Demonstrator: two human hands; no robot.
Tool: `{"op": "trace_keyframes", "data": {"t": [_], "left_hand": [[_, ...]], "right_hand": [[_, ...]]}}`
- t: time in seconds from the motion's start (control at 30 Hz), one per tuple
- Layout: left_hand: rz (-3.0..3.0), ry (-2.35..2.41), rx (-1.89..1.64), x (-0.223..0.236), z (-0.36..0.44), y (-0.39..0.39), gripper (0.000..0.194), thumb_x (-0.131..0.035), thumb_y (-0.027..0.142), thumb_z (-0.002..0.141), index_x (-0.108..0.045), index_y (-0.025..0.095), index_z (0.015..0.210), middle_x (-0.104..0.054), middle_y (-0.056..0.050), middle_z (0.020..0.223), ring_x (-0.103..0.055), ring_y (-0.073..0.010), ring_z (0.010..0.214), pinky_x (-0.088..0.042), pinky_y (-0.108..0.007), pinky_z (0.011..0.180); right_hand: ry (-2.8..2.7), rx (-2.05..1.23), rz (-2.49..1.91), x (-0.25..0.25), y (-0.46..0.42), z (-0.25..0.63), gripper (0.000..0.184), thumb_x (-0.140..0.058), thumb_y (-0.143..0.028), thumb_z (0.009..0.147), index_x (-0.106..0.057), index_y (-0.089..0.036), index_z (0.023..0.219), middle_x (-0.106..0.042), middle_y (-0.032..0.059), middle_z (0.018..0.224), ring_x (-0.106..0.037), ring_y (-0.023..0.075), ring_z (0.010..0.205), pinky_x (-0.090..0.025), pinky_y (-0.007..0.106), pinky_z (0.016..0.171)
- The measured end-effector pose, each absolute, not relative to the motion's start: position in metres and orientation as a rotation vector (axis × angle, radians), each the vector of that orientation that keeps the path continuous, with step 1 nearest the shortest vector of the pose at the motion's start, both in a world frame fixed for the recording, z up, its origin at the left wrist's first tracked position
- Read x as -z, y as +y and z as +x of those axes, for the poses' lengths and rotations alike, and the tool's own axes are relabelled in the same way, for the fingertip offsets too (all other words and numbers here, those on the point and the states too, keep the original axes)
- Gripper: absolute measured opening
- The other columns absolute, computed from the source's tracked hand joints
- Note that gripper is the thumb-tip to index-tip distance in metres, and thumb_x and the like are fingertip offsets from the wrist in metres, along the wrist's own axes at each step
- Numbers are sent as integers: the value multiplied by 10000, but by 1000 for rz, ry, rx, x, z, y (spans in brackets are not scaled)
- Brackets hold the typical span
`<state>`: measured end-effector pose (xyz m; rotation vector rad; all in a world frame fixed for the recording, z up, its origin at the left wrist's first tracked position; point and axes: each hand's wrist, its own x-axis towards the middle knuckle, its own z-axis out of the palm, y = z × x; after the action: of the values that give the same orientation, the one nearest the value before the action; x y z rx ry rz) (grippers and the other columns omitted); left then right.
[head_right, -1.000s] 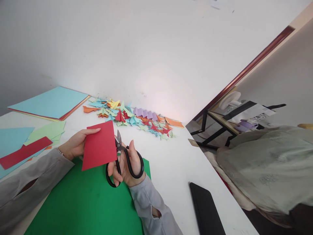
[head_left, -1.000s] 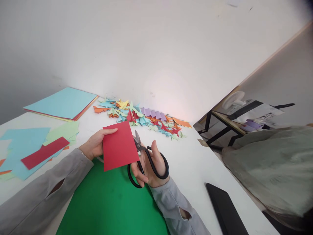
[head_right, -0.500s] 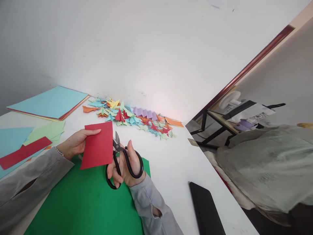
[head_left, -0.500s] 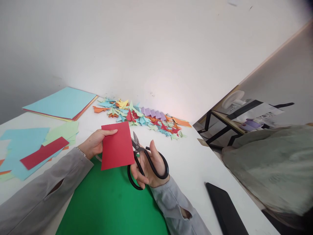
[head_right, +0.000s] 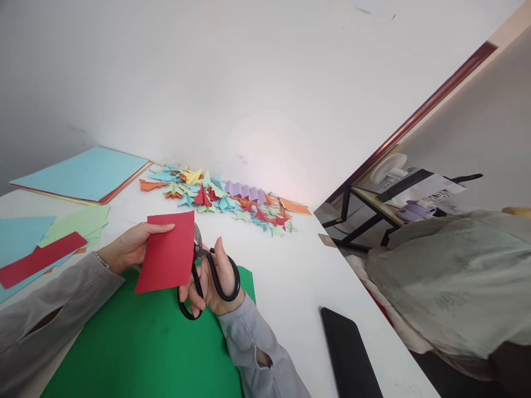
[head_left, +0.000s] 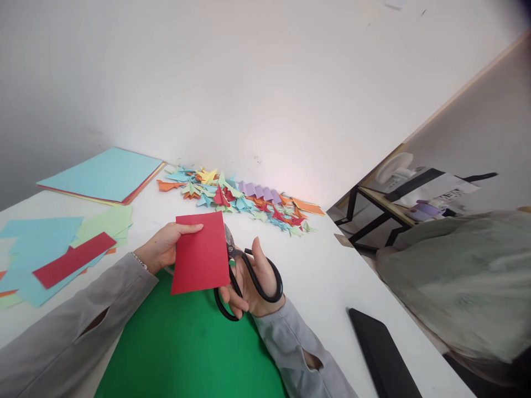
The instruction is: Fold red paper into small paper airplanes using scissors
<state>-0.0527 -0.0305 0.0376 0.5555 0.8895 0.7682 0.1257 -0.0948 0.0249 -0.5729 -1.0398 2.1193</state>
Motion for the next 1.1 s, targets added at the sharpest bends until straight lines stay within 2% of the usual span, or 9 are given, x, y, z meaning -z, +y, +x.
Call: {"op": "trace_keyframes", "data": {"t": [0.33, 0.5, 0.7, 1.1], "left_hand": [[520, 893, -789, -33, -53, -28, 205, -611, 177, 763, -628, 65, 935, -706, -158, 835, -678, -250, 685, -556, -363, 637], [516, 888, -780, -32, -53, -27, 194, -612, 171, 760, -636, 69, 924, -708, -154, 828, -678, -244, 677, -557, -360, 640], [545, 887, -728, -29, -53, -27, 218, -638, 184, 743, -645, 72, 930, -708, -149, 863, -676, -254, 721, -558, -376, 661], [530, 861, -724, -34, -52, -30, 202, -604, 191, 767, -636, 65, 922, -706, -164, 862, -678, -264, 713, -554, -379, 666]], "right_hand": [[-975, -2034, -576, -20, -94, 124, 855, 182, -674, 773, -304, -229, 1317, -621, -20, 546, -408, 111, 253, -404, 242, 311], [-972, -2032, -580, -19, -94, 124, 836, 127, -697, 783, -360, -247, 1292, -607, -33, 529, -410, 111, 257, -400, 239, 320], [-939, -2107, -624, -23, -94, 125, 893, 186, -686, 758, -319, -220, 1328, -604, -22, 511, -401, 115, 245, -400, 246, 309], [-919, -1978, -633, -19, -94, 121, 822, 135, -685, 790, -311, -238, 1316, -597, -37, 496, -427, 127, 234, -405, 252, 291]]}}
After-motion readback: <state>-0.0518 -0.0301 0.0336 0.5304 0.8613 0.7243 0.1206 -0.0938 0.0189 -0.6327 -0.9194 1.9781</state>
